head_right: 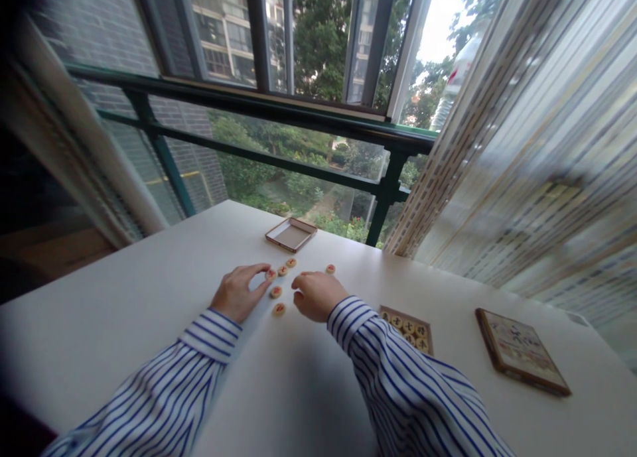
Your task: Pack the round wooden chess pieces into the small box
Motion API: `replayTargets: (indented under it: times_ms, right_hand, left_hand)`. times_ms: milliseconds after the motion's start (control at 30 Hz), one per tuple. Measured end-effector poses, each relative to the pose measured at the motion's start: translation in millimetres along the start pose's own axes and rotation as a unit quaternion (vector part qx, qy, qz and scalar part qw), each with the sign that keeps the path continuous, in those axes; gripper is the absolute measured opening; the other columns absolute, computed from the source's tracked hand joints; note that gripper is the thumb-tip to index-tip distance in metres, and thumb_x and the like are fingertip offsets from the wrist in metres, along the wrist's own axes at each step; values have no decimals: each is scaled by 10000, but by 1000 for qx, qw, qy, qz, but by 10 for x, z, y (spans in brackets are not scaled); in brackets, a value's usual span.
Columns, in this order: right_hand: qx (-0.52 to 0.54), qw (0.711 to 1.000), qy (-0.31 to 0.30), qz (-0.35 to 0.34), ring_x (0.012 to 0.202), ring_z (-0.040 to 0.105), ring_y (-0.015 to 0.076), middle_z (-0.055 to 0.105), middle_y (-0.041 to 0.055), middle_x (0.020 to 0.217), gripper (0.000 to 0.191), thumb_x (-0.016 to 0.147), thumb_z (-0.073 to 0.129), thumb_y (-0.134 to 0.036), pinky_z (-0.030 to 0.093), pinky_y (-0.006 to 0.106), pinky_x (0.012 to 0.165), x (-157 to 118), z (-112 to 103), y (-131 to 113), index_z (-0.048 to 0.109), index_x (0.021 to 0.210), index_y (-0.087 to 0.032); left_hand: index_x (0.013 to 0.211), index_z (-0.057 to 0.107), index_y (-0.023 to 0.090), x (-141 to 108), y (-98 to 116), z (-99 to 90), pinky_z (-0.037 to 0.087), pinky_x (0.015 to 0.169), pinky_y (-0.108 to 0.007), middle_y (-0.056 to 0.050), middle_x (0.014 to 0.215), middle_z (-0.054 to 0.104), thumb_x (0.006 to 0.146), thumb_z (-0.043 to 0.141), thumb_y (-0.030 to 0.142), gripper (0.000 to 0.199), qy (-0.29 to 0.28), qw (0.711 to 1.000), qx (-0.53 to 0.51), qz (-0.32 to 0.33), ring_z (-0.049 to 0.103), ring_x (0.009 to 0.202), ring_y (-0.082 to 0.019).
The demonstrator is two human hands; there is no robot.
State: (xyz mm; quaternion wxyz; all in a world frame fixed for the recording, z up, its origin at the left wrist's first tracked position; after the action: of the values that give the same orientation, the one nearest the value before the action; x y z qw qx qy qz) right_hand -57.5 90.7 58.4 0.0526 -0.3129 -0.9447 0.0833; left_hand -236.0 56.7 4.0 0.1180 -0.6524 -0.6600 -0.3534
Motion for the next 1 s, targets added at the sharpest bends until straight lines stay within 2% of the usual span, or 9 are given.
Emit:
replayTargets:
  times_ms: [233, 400, 633, 867, 1000]
  right_hand:
    - [-3, 1000, 17, 8, 833, 567, 169, 643, 72, 928, 268, 787, 412, -219, 373, 302, 788, -113, -125, 6, 607, 964, -175]
    - [-2, 999, 30, 15, 846, 567, 168, 644, 67, 889, 273, 788, 413, -234, 395, 274, 763, -211, -170, 39, 606, 974, -179]
    - [-1, 999, 42, 25, 847, 576, 154, 636, 68, 944, 289, 784, 408, -224, 406, 250, 757, -373, -239, 151, 606, 990, -180]
    - [3, 997, 60, 50, 818, 573, 147, 637, 58, 931, 267, 787, 421, -223, 398, 241, 739, -580, -313, 232, 617, 966, -191]
    - [13, 996, 68, 60, 837, 571, 146, 634, 62, 945, 287, 797, 426, -220, 395, 238, 751, -702, -363, 278, 607, 1018, -193]
  left_hand:
    - [949, 594, 198, 19, 144, -71, 428, 784, -324, -47, 921, 669, 748, 516, 300, 238, 0, 1000, -19, 19, 588, 867, -202]
    - [936, 601, 196, 31, 300, -117, 433, 773, -329, -49, 923, 672, 751, 508, 310, 236, 0, 999, -30, 26, 590, 865, -205]
    - [903, 613, 194, 30, 546, -180, 444, 753, -324, -53, 908, 679, 757, 502, 341, 235, 5, 998, -37, 43, 599, 835, -203]
    - [906, 607, 210, -28, 749, -114, 445, 747, -323, -45, 907, 679, 769, 500, 342, 218, 3, 997, -43, 70, 601, 856, -204]
    - [919, 604, 205, -45, 858, -64, 442, 765, -341, -47, 909, 678, 763, 508, 336, 225, -2, 996, -47, 80, 597, 877, -213]
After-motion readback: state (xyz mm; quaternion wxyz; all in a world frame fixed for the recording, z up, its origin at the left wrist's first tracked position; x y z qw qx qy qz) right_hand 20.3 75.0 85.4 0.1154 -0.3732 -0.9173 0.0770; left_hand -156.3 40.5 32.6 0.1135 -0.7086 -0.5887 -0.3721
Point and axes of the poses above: each hand's wrist, its own x-axis towards the middle knuckle, its own z-axis out of the palm, y = z × x, the point moved 2 cm from there along x, towards the middle knuckle
